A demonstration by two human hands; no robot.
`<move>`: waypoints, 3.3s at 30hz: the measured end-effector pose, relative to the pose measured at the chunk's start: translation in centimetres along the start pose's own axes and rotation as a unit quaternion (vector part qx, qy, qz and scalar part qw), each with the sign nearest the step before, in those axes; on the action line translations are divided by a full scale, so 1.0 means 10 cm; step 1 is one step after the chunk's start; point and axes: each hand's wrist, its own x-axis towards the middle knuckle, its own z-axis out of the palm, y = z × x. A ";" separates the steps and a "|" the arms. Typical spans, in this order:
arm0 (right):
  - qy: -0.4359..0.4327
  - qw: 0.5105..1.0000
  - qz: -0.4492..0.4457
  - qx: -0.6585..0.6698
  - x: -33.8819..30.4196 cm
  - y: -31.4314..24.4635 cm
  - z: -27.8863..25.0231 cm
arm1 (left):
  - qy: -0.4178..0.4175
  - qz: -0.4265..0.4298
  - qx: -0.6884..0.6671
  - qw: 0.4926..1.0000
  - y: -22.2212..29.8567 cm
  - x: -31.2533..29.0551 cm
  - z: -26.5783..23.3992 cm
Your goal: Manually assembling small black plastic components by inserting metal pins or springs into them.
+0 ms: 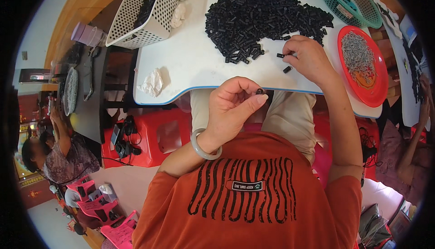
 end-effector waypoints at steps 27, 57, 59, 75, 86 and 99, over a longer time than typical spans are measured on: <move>-0.004 0.828 0.007 0.560 -0.42 -1.12 -0.09 | 0.025 0.170 0.036 0.984 0.28 -0.11 0.05; 0.182 0.785 -0.027 0.591 -0.49 -1.37 0.22 | 0.040 0.089 -0.132 0.986 0.37 -0.19 0.08; 0.185 0.796 -0.054 0.574 -0.49 -1.33 0.16 | 0.024 0.072 -0.128 0.989 0.36 -0.21 0.06; 0.146 0.857 -0.169 0.465 -0.49 -1.32 0.01 | -0.036 -0.053 -0.143 0.988 0.50 -0.30 0.08; 0.092 0.847 -0.184 0.490 -0.47 -1.28 -0.06 | -0.068 -0.044 -0.118 0.990 0.58 -0.32 0.09; 0.052 0.856 -0.290 0.424 -0.37 -1.17 -0.09 | -0.098 -0.050 -0.087 0.990 0.61 -0.35 0.05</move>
